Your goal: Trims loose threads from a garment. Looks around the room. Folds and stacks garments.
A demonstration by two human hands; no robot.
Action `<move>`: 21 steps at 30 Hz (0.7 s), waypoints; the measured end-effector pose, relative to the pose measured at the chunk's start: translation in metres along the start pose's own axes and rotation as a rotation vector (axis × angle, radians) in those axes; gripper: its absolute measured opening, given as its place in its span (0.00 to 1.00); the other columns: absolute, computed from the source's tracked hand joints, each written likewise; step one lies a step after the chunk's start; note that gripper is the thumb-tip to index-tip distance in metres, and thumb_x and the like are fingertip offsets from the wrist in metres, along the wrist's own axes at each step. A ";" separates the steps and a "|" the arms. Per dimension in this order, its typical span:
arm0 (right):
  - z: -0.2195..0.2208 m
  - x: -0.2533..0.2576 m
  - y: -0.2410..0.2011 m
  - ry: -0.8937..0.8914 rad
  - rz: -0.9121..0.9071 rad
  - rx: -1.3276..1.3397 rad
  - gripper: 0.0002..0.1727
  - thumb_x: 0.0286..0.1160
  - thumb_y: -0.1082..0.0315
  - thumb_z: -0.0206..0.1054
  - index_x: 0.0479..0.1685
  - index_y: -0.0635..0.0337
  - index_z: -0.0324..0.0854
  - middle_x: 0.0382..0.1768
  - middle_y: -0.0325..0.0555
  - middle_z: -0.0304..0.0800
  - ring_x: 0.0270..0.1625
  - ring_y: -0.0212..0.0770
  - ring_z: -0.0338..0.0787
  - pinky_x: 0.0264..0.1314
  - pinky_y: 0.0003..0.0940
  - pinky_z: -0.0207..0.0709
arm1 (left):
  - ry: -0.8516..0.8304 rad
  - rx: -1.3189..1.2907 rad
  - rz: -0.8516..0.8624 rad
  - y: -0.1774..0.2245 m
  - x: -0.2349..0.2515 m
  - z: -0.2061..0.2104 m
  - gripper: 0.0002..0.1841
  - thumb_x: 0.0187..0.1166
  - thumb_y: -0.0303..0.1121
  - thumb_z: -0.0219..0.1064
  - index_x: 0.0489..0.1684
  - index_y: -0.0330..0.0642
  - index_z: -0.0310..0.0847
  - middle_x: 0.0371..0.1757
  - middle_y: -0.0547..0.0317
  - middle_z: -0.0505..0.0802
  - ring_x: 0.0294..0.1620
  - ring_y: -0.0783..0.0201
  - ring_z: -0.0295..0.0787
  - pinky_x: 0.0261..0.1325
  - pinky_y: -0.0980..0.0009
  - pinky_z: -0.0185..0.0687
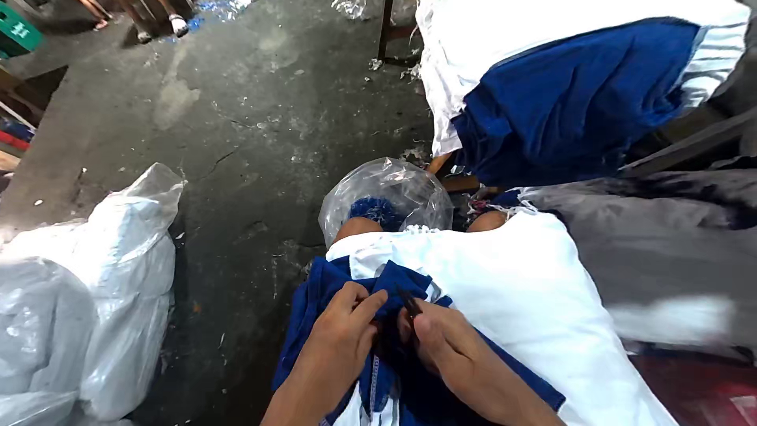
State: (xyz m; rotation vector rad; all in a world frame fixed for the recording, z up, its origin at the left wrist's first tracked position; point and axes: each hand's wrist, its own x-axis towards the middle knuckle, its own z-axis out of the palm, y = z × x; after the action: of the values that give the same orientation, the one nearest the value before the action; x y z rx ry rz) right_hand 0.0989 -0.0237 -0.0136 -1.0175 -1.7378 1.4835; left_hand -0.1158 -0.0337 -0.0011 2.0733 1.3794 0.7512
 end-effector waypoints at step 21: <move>-0.015 0.000 -0.002 -0.223 0.282 -0.395 0.30 0.85 0.40 0.57 0.45 0.62 0.83 0.33 0.49 0.84 0.36 0.45 0.85 0.41 0.44 0.79 | -0.164 0.036 0.078 -0.026 0.008 -0.015 0.13 0.89 0.34 0.56 0.43 0.43 0.88 0.46 0.61 0.92 0.47 0.70 0.90 0.54 0.71 0.88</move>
State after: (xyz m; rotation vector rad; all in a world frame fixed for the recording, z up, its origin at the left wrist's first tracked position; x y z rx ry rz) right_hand 0.1109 -0.0163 -0.0087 -1.3895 -2.1777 1.4998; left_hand -0.1403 -0.0157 -0.0076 2.1754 1.2373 0.5772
